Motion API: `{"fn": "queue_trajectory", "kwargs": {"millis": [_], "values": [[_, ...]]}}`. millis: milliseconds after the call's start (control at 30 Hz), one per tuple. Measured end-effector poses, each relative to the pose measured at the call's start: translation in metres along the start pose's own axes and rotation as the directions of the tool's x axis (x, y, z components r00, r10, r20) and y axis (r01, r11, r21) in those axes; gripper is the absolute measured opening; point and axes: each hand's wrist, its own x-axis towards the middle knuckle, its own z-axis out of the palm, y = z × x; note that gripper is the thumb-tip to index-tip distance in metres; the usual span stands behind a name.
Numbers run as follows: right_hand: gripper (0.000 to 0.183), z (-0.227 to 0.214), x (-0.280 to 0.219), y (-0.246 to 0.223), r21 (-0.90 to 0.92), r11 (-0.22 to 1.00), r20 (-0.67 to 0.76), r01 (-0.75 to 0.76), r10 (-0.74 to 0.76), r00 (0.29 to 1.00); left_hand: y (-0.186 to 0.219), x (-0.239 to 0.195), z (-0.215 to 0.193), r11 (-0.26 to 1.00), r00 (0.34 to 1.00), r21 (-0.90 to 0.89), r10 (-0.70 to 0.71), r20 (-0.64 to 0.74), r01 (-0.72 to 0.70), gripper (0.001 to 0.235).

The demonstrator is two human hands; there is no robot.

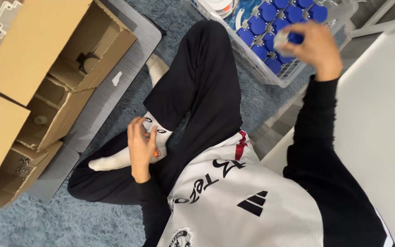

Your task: Assembling electrical socket components by fitting inserts into housings and using a screwdriver to secure them.

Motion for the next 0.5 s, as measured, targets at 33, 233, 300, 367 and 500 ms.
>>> {"fn": "queue_trajectory", "kwargs": {"millis": [33, 233, 300, 367, 500], "values": [[0.051, 0.005, 0.0, -0.01, 0.004, 1.0, 0.001, 0.005, -0.005, 1.0, 0.0, 0.0, 0.0, 1.0, 1.0, 0.004, -0.004, -0.004, 0.004, 0.041], [0.04, 0.051, -0.017, -0.008, 0.05, 0.944, 0.374, -0.327, 0.286, 0.882, -0.005, -0.005, -0.005, 0.999, 0.999, 0.041, -0.031, 0.032, 0.03, 0.043], [0.046, 0.064, -0.014, 0.008, 0.022, 0.958, 0.419, -0.287, 0.252, 0.872, -0.012, -0.011, -0.015, 0.999, 0.998, 0.032, -0.019, 0.062, 0.017, 0.046], [0.051, 0.052, -0.013, 0.0, 0.083, 0.923, 0.49, -0.375, 0.29, 0.822, -0.007, -0.012, -0.037, 1.0, 0.997, 0.011, -0.021, 0.075, 0.02, 0.047], [0.05, 0.062, -0.005, 0.007, -0.067, 0.907, 0.458, -0.416, 0.399, 0.794, 0.04, -0.003, -0.129, 0.977, 0.984, -0.146, 0.166, 0.064, -0.156, 0.043]]}}
